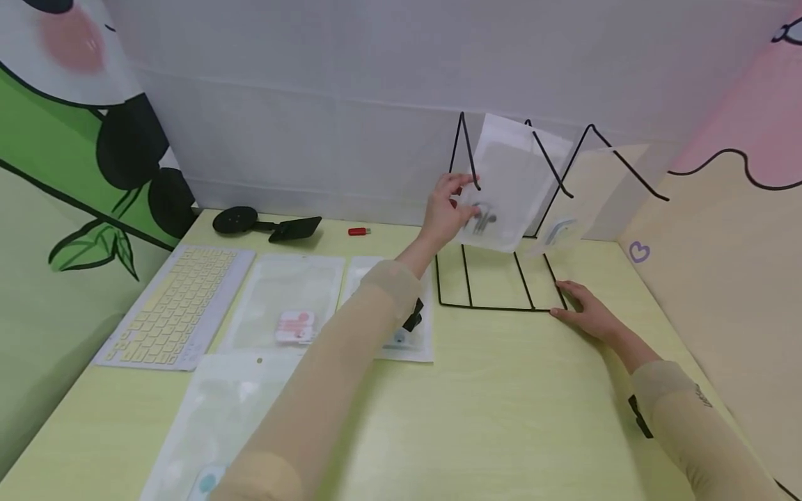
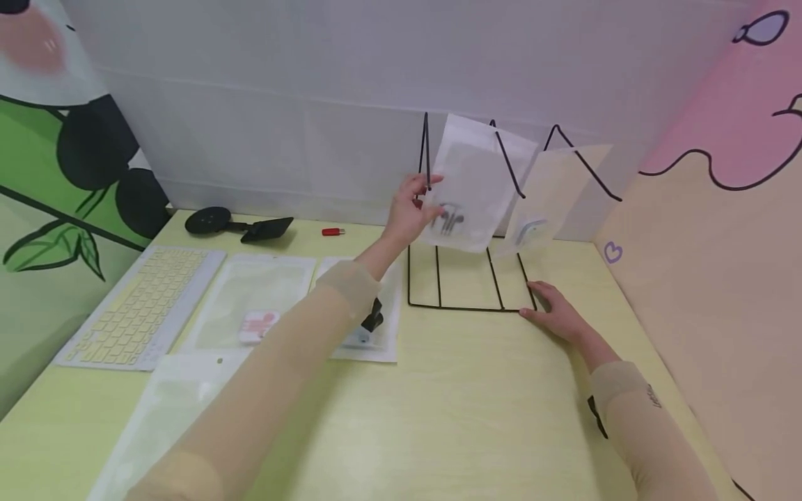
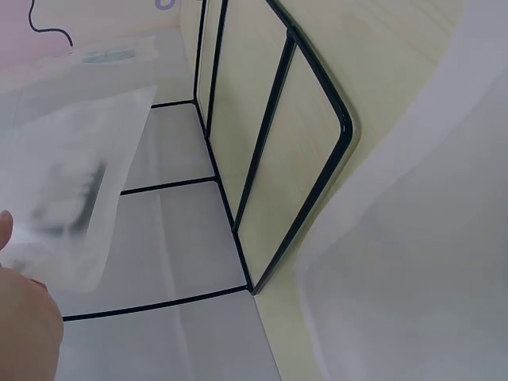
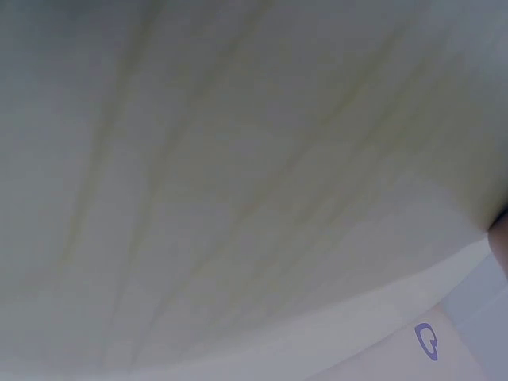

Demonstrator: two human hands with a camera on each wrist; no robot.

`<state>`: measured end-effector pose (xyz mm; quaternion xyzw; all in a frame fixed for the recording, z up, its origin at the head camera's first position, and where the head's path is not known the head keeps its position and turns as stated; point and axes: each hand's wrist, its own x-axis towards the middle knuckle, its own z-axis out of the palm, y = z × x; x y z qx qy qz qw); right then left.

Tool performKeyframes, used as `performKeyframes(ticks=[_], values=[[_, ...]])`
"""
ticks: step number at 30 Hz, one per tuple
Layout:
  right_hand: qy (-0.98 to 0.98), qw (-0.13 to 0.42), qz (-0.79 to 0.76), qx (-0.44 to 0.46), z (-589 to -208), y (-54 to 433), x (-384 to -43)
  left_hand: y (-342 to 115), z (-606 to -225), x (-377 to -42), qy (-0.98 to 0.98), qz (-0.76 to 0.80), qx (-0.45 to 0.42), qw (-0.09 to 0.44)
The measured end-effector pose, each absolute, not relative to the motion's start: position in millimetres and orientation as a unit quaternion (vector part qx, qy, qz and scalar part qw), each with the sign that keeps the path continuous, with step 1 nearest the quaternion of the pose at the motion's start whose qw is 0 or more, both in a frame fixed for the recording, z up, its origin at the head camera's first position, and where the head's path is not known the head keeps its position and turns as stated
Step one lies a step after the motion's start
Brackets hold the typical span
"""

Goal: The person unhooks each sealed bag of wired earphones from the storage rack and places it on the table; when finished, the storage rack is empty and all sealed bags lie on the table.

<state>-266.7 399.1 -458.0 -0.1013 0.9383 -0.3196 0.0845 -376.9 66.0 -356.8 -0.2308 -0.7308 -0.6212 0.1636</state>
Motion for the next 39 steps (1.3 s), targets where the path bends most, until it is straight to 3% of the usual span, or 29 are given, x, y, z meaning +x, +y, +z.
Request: performKeyframes(ticks=[19,39], values=[[0.937,0.089,-0.321,-0.104,-454,398,-263,49,-349,-363,-0.727,-0.555,-0.313,0.255],[0.936,0.087,-0.323,-0.113,-459,400,-266,33,-349,-351,-0.739,-0.515,-0.318,0.296]])
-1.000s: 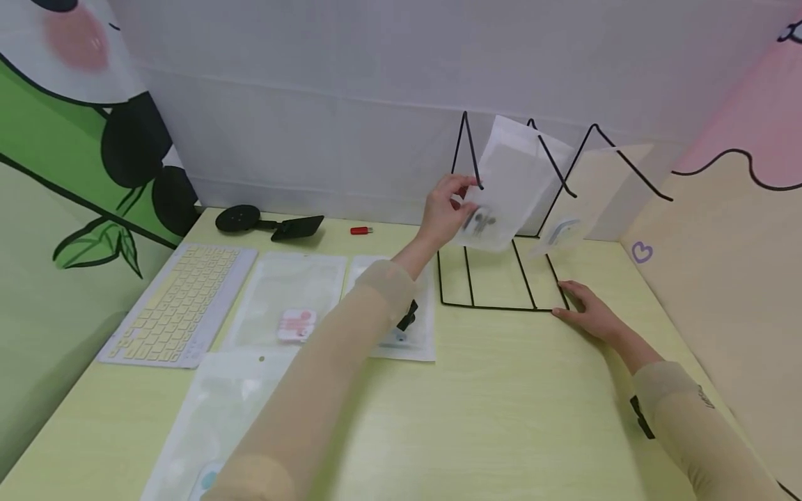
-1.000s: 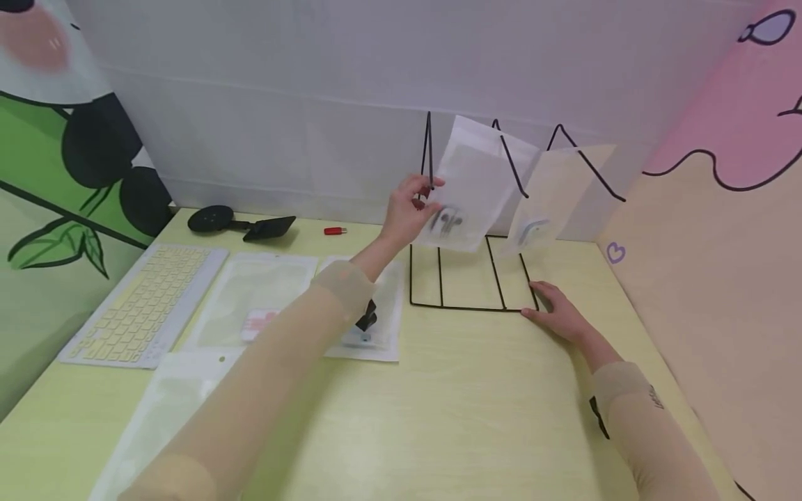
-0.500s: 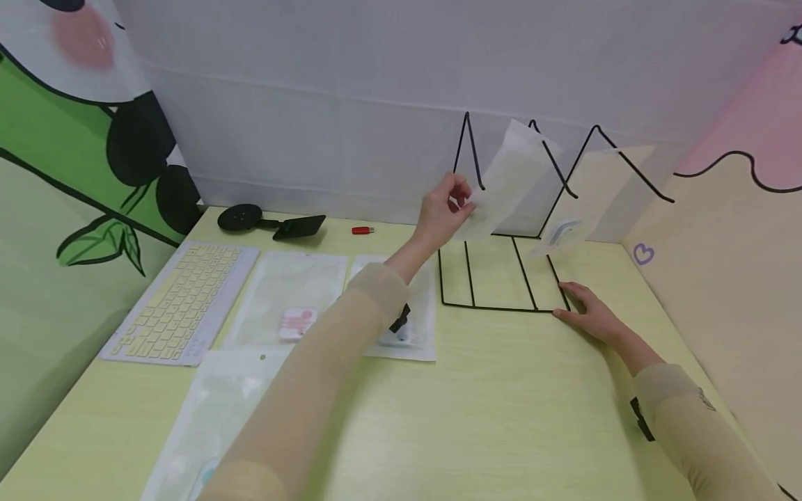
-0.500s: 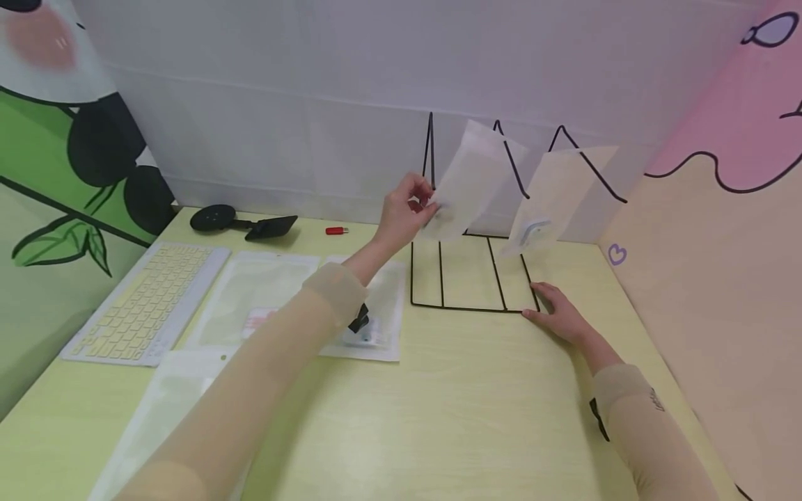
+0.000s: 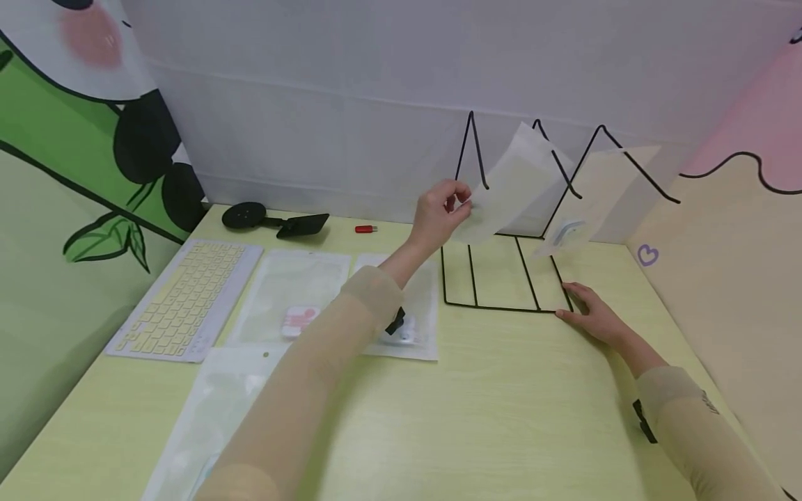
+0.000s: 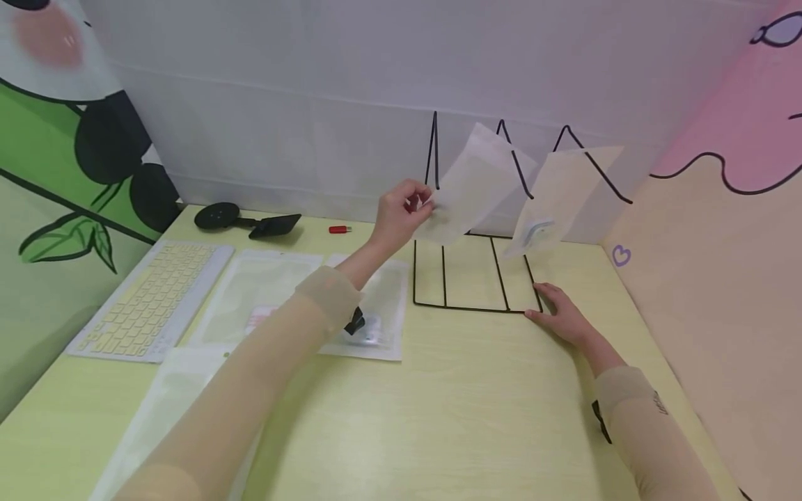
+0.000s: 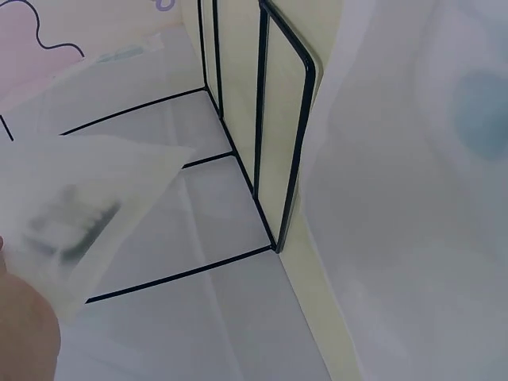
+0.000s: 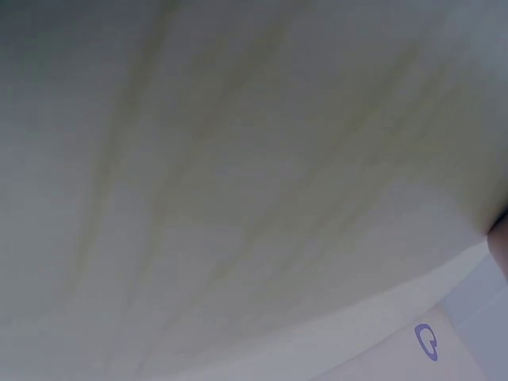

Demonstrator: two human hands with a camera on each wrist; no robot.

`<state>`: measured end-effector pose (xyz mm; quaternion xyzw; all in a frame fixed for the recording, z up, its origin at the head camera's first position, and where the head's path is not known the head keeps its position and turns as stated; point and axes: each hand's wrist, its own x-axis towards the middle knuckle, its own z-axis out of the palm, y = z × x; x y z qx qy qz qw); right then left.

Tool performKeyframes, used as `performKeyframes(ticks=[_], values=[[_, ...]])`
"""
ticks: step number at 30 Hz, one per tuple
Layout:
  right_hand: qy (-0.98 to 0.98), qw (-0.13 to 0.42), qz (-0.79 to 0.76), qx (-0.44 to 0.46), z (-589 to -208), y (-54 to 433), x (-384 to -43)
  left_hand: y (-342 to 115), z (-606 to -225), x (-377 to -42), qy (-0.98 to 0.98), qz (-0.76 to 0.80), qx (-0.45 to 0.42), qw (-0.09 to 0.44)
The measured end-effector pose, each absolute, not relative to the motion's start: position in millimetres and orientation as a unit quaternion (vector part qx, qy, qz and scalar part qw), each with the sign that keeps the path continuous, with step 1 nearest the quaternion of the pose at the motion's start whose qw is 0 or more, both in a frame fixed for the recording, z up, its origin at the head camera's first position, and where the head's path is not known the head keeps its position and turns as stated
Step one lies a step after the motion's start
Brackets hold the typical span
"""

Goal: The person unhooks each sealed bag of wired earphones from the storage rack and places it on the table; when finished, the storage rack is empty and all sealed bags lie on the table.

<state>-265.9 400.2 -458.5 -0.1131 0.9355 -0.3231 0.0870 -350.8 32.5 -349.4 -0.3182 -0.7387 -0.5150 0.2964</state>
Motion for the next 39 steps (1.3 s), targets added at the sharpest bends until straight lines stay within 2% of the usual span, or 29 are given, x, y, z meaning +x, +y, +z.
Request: performKeyframes(ticks=[14,22,29,39], values=[[0.936,0.086,-0.322,-0.114,-458,402,-265,20,-336,-340,-0.757,-0.498,-0.315,0.284],[0.936,0.083,-0.323,-0.116,-460,402,-265,18,-330,-333,-0.759,-0.484,-0.309,0.307],[0.934,0.084,-0.325,-0.122,-464,401,-267,15,-332,-328,-0.749,-0.463,-0.321,0.348],[0.935,0.081,-0.324,-0.117,-463,403,-267,18,-324,-314,-0.737,-0.466,-0.330,0.363]])
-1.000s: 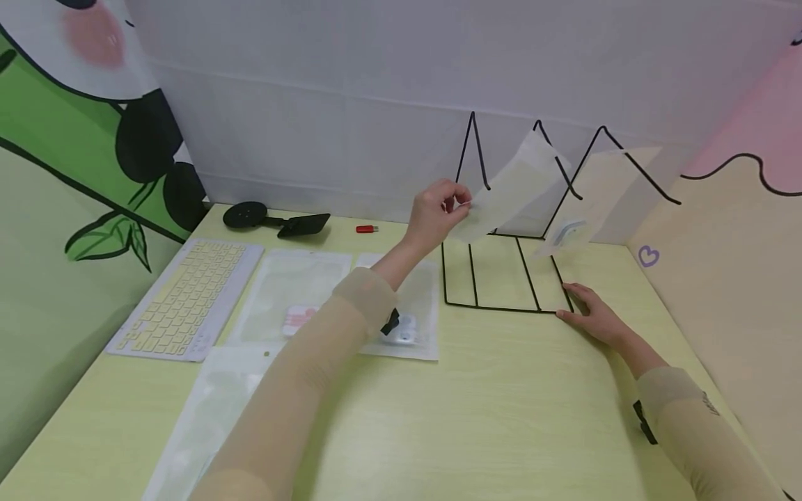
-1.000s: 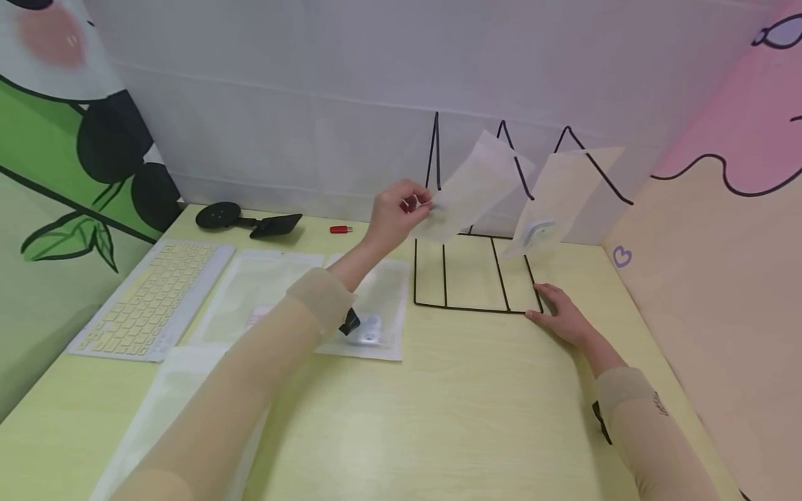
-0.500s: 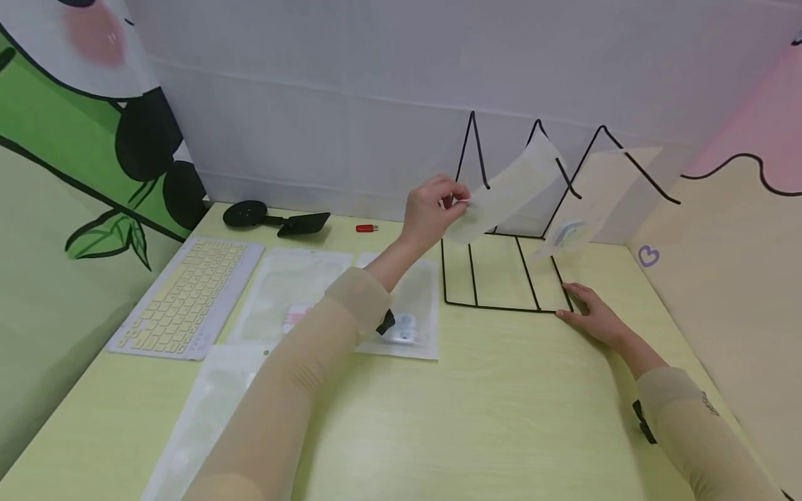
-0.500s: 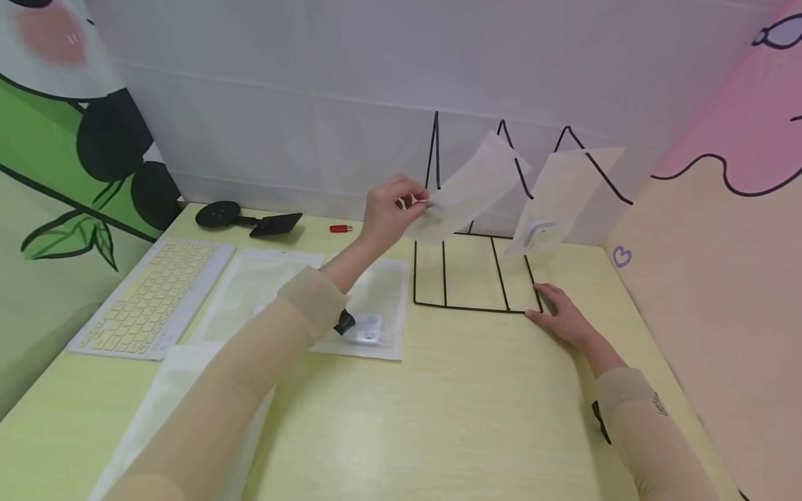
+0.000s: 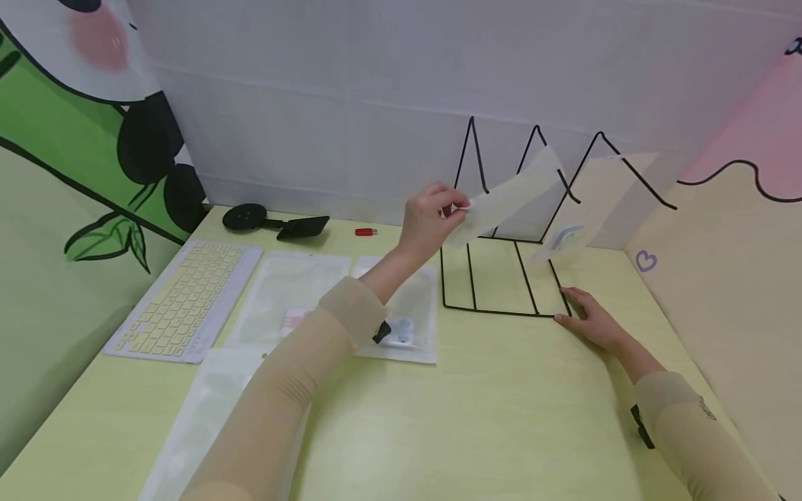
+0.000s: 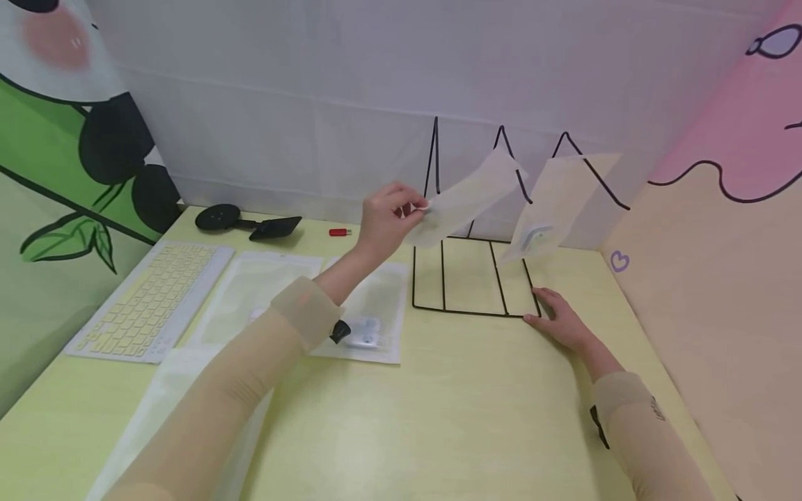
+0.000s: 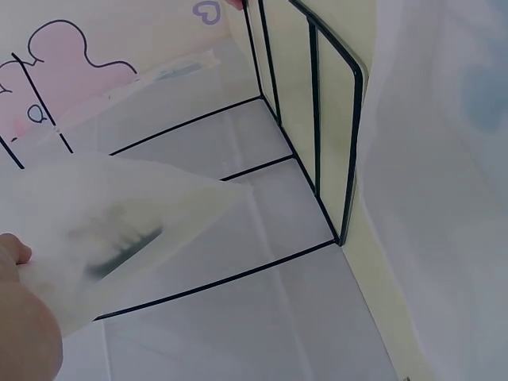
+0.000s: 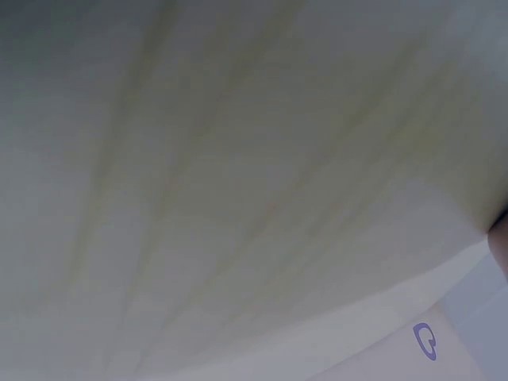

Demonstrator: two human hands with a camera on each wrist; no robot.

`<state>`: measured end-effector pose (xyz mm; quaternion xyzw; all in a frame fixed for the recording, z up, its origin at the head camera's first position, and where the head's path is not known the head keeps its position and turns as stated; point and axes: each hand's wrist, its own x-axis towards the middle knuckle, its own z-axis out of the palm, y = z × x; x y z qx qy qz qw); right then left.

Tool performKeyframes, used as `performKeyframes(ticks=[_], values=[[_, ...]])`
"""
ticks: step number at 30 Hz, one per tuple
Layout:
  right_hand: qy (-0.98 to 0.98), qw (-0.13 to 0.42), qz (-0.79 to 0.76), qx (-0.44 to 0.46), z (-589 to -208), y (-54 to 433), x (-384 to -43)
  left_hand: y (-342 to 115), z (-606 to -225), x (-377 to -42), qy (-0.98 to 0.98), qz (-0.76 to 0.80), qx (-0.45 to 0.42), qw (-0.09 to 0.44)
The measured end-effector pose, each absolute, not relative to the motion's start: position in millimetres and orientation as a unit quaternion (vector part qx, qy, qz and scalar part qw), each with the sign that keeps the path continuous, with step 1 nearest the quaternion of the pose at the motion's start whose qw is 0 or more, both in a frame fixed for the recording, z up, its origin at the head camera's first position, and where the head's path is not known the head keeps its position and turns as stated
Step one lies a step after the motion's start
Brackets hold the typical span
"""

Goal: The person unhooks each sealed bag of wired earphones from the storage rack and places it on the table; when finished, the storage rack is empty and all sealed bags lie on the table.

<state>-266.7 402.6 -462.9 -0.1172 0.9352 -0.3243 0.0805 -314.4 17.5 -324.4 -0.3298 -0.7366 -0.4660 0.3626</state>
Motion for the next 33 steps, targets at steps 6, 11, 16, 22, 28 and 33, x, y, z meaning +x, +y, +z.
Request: performKeyframes(ticks=[6,11,16,22,28,33], values=[[0.936,0.082,-0.322,-0.118,-463,403,-267,17,-322,-307,-0.732,-0.459,-0.335,0.376],[0.937,0.085,-0.318,-0.115,-463,403,-265,17,-324,-304,-0.725,-0.423,-0.349,0.417],[0.937,0.086,-0.321,-0.112,-460,402,-264,19,-323,-298,-0.710,-0.352,-0.373,0.483],[0.936,0.085,-0.321,-0.115,-459,402,-265,18,-324,-296,-0.695,-0.307,-0.380,0.528],[0.936,0.088,-0.322,-0.114,-458,402,-264,17,-326,-295,-0.681,-0.298,-0.390,0.543],[0.936,0.085,-0.323,-0.116,-459,402,-264,17,-328,-293,-0.681,-0.295,-0.392,0.544]])
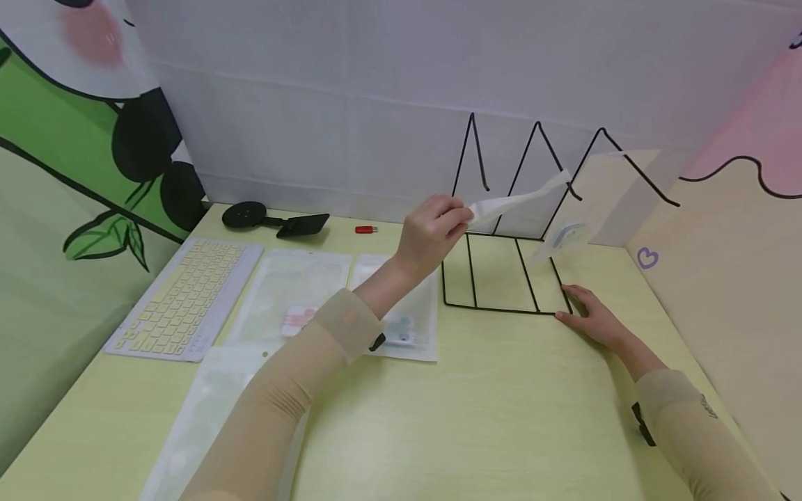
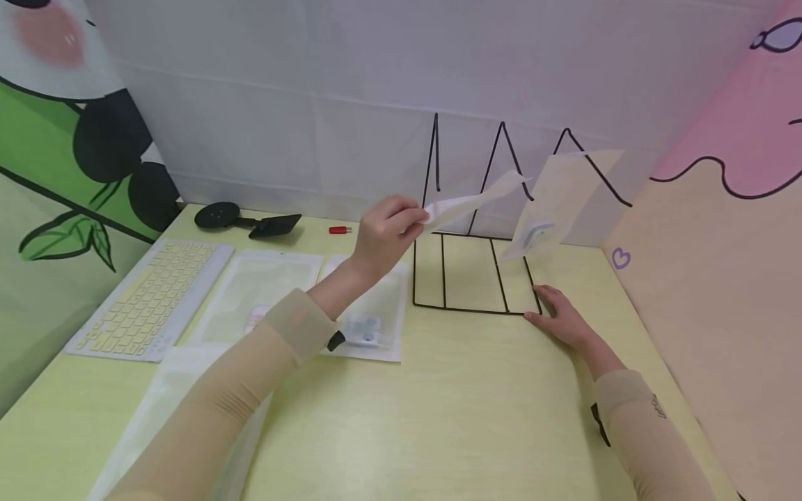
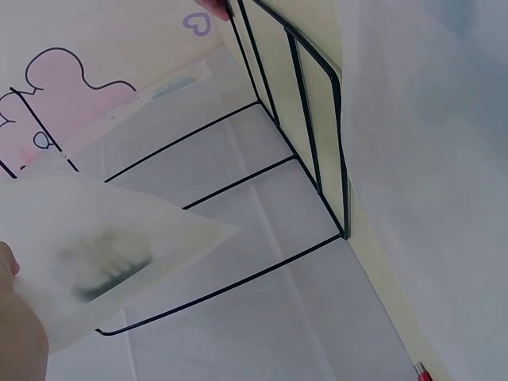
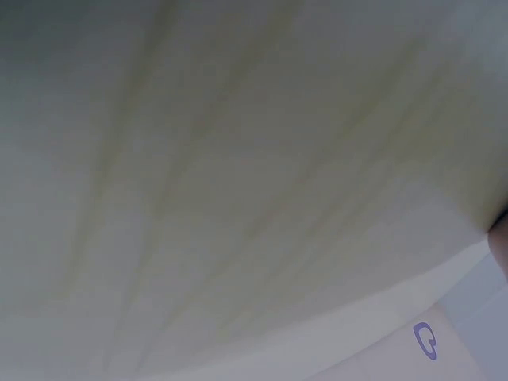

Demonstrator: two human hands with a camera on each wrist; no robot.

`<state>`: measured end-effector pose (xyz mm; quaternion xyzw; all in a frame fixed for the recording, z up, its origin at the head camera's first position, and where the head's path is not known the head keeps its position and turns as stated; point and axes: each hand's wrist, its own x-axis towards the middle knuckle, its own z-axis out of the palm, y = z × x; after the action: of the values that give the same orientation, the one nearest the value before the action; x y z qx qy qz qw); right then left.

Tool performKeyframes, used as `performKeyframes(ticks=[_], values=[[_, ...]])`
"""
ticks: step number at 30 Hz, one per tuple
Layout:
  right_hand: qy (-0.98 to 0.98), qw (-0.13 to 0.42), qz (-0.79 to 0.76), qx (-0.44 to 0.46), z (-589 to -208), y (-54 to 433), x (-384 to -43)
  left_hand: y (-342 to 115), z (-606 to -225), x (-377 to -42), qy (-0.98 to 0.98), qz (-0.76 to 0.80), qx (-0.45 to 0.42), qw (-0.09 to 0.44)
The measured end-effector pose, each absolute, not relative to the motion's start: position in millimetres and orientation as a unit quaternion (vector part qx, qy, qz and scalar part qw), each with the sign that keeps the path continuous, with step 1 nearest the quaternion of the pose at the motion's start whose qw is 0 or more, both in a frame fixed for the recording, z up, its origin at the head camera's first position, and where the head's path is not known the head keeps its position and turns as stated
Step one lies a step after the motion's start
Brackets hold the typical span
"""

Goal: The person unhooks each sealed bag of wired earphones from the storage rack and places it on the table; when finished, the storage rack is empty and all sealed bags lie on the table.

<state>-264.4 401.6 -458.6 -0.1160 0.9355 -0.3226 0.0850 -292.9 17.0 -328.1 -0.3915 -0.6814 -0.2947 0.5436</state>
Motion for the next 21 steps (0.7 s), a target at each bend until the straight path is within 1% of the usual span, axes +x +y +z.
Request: performKeyframes(ticks=[21], values=[[0.938,0.087,-0.316,-0.114,-458,400,-264,16,-328,-277,-0.710,-0.311,-0.370,0.513]])
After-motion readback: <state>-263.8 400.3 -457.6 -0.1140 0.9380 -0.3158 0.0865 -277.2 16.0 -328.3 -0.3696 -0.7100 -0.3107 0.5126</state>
